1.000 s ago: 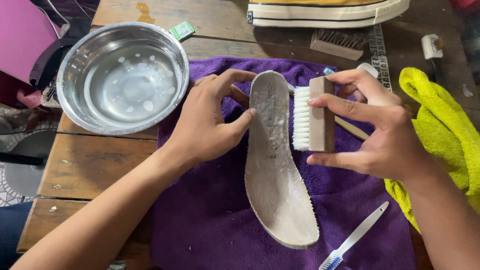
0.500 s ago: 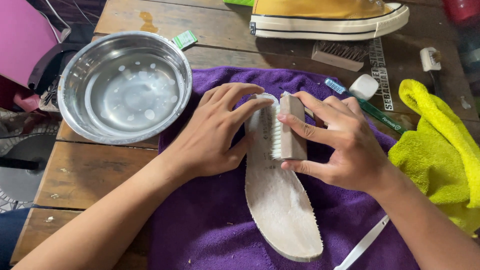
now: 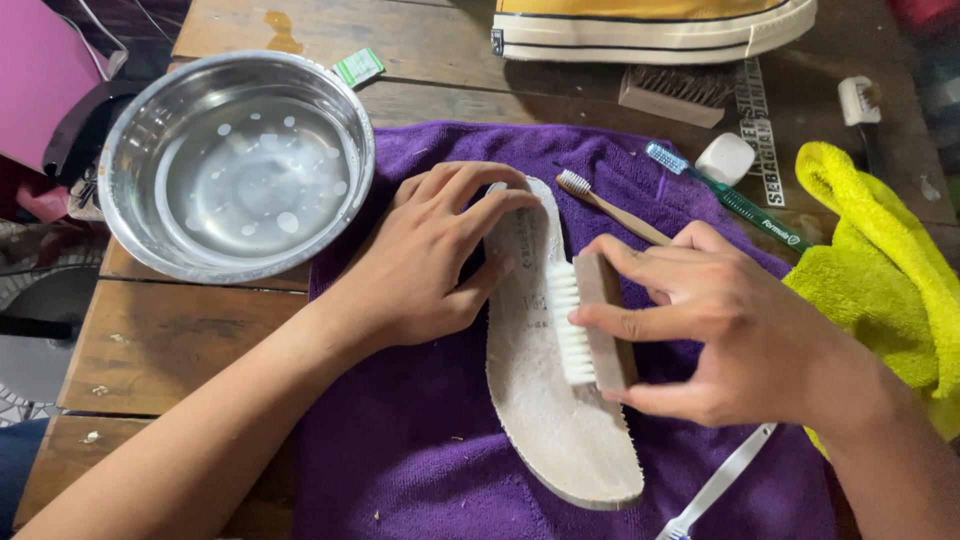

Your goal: The person scrubs a white shoe insole with a brush and soapy water, then wipes it with a yellow cloth. The insole is placed on a purple towel on a wooden table.

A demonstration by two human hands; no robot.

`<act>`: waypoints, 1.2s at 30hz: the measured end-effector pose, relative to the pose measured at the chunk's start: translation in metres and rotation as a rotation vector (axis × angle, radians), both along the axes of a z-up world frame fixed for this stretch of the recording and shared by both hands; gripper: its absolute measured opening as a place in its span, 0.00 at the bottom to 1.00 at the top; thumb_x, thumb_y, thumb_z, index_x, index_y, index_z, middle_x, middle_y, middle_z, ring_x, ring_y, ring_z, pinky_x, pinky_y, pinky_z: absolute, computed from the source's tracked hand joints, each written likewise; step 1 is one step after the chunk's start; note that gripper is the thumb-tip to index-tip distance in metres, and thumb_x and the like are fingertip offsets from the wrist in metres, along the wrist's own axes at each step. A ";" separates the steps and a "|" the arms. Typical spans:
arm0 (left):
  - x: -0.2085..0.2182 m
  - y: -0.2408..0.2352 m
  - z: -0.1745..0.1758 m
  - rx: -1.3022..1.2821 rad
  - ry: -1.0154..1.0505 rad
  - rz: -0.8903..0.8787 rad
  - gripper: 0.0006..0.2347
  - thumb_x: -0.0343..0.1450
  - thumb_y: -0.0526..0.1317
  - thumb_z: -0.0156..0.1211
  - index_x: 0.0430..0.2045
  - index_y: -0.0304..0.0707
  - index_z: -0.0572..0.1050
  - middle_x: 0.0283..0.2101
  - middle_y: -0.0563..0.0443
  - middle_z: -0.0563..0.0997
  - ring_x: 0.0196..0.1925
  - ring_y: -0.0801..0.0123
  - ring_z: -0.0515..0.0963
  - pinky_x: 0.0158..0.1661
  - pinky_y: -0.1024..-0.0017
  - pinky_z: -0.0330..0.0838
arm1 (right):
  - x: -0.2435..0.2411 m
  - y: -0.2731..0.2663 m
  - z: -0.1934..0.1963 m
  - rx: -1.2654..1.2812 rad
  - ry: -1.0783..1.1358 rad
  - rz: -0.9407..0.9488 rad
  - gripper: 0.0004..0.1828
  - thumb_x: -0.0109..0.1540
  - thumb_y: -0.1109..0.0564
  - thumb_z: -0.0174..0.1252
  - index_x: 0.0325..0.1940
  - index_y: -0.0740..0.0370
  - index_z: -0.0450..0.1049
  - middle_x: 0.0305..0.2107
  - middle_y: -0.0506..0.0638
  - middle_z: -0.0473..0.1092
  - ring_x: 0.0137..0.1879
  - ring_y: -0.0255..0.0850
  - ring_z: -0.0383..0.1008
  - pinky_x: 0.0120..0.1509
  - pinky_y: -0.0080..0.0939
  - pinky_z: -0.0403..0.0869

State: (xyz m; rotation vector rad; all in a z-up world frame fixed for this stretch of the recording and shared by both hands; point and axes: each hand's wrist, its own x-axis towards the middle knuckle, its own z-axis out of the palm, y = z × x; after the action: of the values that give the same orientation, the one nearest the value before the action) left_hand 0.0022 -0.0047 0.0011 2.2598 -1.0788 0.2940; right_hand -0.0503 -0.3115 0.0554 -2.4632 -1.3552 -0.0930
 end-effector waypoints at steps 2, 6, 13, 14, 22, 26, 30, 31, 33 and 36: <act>-0.002 0.000 0.001 0.001 0.014 -0.005 0.23 0.72 0.42 0.60 0.65 0.46 0.73 0.69 0.45 0.75 0.69 0.45 0.73 0.63 0.44 0.63 | -0.016 -0.002 0.009 -0.038 0.043 0.054 0.37 0.47 0.40 0.85 0.61 0.38 0.86 0.66 0.67 0.76 0.49 0.45 0.85 0.56 0.55 0.66; 0.000 0.001 0.001 -0.005 0.023 -0.018 0.23 0.72 0.42 0.60 0.65 0.44 0.72 0.70 0.45 0.74 0.69 0.45 0.71 0.65 0.43 0.62 | -0.026 -0.013 0.017 -0.126 0.165 0.083 0.42 0.42 0.36 0.91 0.61 0.34 0.90 0.66 0.63 0.77 0.43 0.44 0.87 0.63 0.65 0.67; -0.002 0.002 0.005 -0.006 0.049 -0.036 0.21 0.75 0.40 0.58 0.66 0.44 0.71 0.70 0.43 0.73 0.71 0.45 0.71 0.65 0.44 0.62 | -0.001 -0.008 0.005 0.018 0.035 -0.118 0.84 0.40 0.31 0.93 0.88 0.65 0.55 0.81 0.52 0.66 0.73 0.37 0.80 0.73 0.53 0.63; -0.002 0.001 0.006 0.007 0.051 -0.032 0.22 0.74 0.40 0.58 0.66 0.45 0.71 0.70 0.43 0.73 0.70 0.45 0.71 0.65 0.44 0.62 | 0.000 -0.003 0.000 0.054 -0.074 -0.191 0.85 0.42 0.25 0.87 0.87 0.72 0.53 0.74 0.54 0.73 0.69 0.42 0.81 0.75 0.57 0.62; -0.002 0.001 0.003 0.022 0.045 -0.014 0.24 0.72 0.40 0.59 0.67 0.45 0.72 0.71 0.44 0.73 0.71 0.45 0.71 0.66 0.44 0.61 | 0.011 0.027 -0.019 0.190 -0.215 -0.317 0.57 0.49 0.22 0.79 0.66 0.64 0.73 0.60 0.55 0.80 0.65 0.51 0.80 0.84 0.68 0.58; -0.001 0.001 0.002 0.011 0.037 -0.018 0.23 0.74 0.39 0.58 0.67 0.43 0.71 0.70 0.44 0.73 0.71 0.45 0.71 0.67 0.44 0.61 | 0.018 0.030 -0.023 0.183 -0.277 -0.229 0.50 0.58 0.25 0.74 0.70 0.64 0.76 0.64 0.62 0.78 0.69 0.56 0.81 0.82 0.69 0.60; -0.002 0.001 0.001 0.000 0.039 -0.018 0.22 0.74 0.39 0.58 0.66 0.45 0.71 0.71 0.44 0.73 0.70 0.45 0.71 0.66 0.43 0.62 | 0.021 0.030 -0.026 0.149 -0.236 -0.092 0.46 0.65 0.32 0.74 0.78 0.61 0.70 0.67 0.71 0.71 0.68 0.64 0.75 0.73 0.70 0.68; -0.002 0.002 0.001 0.001 0.039 -0.018 0.22 0.74 0.39 0.58 0.66 0.45 0.71 0.71 0.44 0.73 0.70 0.45 0.71 0.66 0.43 0.62 | 0.021 0.030 -0.025 0.149 -0.235 -0.092 0.46 0.65 0.32 0.74 0.78 0.61 0.70 0.67 0.71 0.71 0.68 0.64 0.75 0.73 0.70 0.68; -0.002 0.002 0.001 0.007 0.035 -0.022 0.22 0.75 0.40 0.58 0.67 0.44 0.71 0.71 0.43 0.73 0.71 0.44 0.71 0.67 0.42 0.62 | 0.021 0.030 -0.022 0.169 -0.195 -0.064 0.47 0.62 0.34 0.78 0.74 0.64 0.73 0.63 0.72 0.71 0.69 0.65 0.74 0.74 0.69 0.70; -0.002 0.001 0.002 0.004 0.037 -0.024 0.21 0.75 0.41 0.57 0.66 0.44 0.71 0.70 0.44 0.73 0.70 0.45 0.72 0.65 0.44 0.62 | 0.019 0.031 -0.016 0.173 -0.171 -0.046 0.45 0.61 0.35 0.80 0.72 0.65 0.75 0.62 0.70 0.72 0.69 0.65 0.76 0.71 0.67 0.71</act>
State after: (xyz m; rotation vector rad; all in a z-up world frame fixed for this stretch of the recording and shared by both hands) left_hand -0.0001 -0.0032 0.0026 2.2457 -1.0874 0.2400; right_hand -0.0308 -0.2808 0.0397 -2.3853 -1.2969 -0.4221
